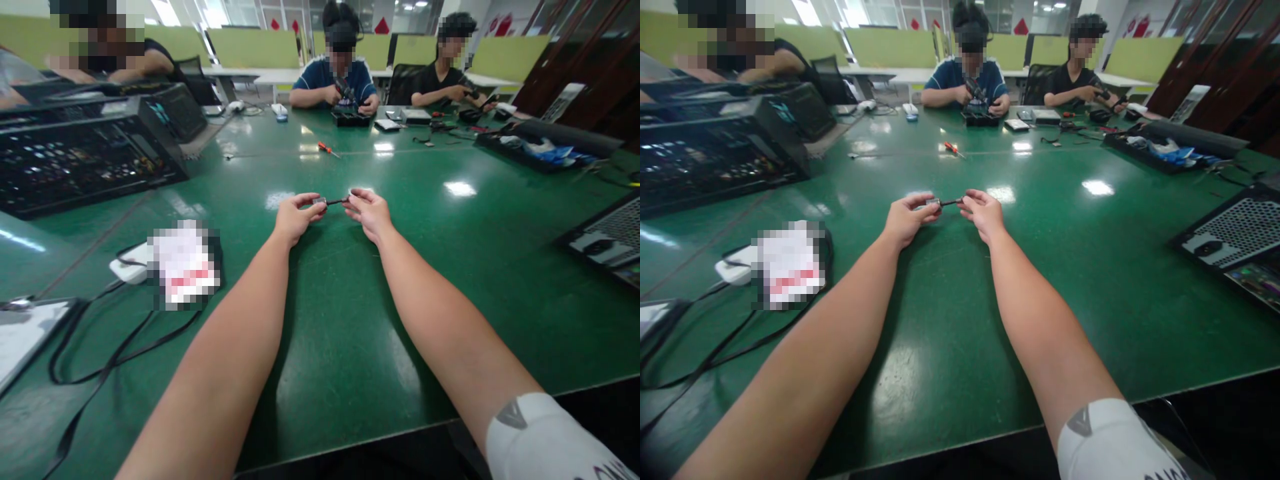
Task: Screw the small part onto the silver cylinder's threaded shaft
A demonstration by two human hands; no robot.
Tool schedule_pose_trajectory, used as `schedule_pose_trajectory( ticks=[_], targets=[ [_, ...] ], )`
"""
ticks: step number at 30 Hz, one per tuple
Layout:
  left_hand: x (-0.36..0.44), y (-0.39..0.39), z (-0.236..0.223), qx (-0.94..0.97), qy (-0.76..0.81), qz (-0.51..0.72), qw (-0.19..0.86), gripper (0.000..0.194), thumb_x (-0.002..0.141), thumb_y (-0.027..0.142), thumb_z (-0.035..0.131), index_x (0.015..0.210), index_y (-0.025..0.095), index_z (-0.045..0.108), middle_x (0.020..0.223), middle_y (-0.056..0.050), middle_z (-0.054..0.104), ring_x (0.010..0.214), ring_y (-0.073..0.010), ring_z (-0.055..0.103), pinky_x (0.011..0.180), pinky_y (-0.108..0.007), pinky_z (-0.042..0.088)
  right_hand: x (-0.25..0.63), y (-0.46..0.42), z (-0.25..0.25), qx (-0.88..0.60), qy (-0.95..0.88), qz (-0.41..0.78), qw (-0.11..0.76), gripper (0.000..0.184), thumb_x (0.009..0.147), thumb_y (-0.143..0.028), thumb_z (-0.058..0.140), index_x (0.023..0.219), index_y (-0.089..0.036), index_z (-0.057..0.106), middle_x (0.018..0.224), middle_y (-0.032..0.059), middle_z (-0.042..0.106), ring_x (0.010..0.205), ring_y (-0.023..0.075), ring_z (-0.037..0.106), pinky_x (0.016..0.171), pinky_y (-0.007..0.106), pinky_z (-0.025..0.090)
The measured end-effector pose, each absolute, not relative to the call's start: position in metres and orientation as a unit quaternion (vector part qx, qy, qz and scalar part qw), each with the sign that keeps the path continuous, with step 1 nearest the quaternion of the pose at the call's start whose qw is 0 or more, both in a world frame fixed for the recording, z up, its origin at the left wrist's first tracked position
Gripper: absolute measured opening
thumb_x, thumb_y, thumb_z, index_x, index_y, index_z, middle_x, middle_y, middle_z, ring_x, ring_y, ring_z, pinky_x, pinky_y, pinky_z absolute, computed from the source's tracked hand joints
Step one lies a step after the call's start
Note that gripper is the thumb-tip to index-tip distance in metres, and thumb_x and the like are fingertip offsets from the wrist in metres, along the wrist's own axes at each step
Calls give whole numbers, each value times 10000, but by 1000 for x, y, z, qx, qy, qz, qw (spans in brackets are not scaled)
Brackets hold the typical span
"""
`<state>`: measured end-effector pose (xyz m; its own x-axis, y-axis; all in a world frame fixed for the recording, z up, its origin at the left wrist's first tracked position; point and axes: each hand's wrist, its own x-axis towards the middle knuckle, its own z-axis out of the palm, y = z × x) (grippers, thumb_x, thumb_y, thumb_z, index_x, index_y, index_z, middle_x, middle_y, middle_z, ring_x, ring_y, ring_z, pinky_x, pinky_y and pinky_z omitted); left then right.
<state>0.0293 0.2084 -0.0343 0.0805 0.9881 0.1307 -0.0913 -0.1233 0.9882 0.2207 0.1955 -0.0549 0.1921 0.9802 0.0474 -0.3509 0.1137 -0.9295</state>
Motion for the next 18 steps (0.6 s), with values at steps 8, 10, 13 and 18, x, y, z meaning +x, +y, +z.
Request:
schedule_pose_trajectory(
  ticks=[8,10,13,18],
  targets=[
    [25,209,-34,533,418,528,512,382,695,196,899,1045,142,755,933,-54,761,771,-148,742,853,-368,637,220,193,-54,-417,-397,520,631,248,857,-103,698,1068,-210,624,914,2,752,793,125,744,807,301,617],
    [25,210,-35,535,418,527,512,382,689,191,900,1040,147,758,928,-47,757,768,-145,743,844,-354,636,219,192,-55,-419,-403,518,627,263,840,-105,718,1065,-206,628,905,3,751,776,123,736,773,285,613],
    [25,210,-36,538,417,525,511,377,689,188,896,1040,154,762,931,-41,751,773,-144,745,836,-341,633,218,194,-57,-426,-407,510,627,246,824,-130,740,1032,-204,631,890,0,746,754,119,716,724,266,602],
    [23,210,-37,544,415,516,516,390,668,193,896,1036,154,773,945,-51,763,745,-142,738,789,-321,625,222,198,-60,-436,-410,498,628,192,767,-135,779,905,-186,655,811,-7,714,717,114,673,695,256,588]
  ],
)
